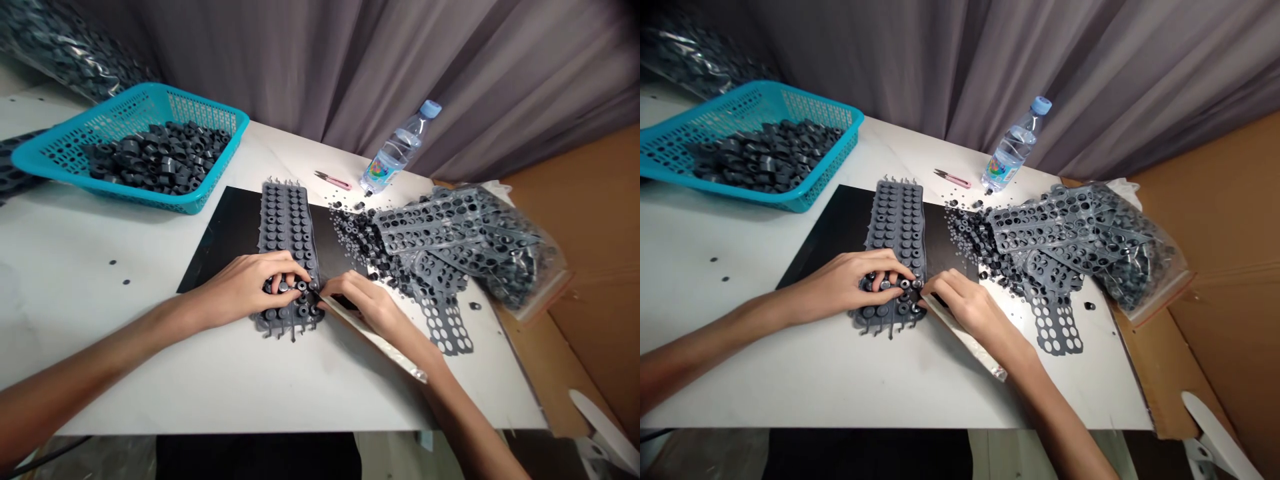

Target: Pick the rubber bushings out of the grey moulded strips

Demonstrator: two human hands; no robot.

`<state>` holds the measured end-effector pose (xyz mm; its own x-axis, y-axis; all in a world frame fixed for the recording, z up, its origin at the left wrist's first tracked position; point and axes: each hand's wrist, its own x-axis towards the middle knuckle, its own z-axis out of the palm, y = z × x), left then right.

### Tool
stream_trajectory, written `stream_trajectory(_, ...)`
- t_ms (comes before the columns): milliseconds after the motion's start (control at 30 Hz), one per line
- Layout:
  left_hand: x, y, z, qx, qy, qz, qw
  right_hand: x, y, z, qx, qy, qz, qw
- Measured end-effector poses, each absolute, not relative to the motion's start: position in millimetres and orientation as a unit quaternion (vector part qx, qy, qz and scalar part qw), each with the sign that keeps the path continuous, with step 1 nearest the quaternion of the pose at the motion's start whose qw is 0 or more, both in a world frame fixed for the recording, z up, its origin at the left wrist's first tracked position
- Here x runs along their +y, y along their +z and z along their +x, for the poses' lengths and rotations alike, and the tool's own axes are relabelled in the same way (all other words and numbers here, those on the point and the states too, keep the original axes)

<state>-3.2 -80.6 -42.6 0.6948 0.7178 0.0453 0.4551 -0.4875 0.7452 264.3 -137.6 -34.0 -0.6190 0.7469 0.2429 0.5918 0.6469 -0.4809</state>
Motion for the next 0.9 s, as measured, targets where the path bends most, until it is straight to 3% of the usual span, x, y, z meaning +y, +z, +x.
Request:
stream_trajectory(233, -80.0, -42.3, -2.3, 0.354, 0.180, 0.841, 0.368, -137.8, -36.7, 258.7, -0.896, 0.102, -0.375, 0.214)
stream_trajectory(400, -79.4, -45.7, -2.6, 0.355, 0.179, 0.843, 0.361, -138.8, -33.3, 254.4, -0.916, 0.018, -0.369, 0.155)
stream_trajectory(633, -79.7, -46.5, -3.3, 0.347, 0.179, 0.846, 0.363, -140.4, -34.6, 249.8, -0.909, 0.029, -0.379, 0.170)
stream_trajectory(733, -80.3, -46.1, -3.2, 0.346, 0.177, 0.848, 0.360, -139.7, -39.6, 250.5, -0.885, 0.032, -0.413, 0.211)
stream_trajectory(900, -80.2, -44.6, -3.8, 0.342, 0.169, 0.854, 0.355, -132.7, -36.9, 271.7, -0.697, 0.013, -0.619, 0.363)
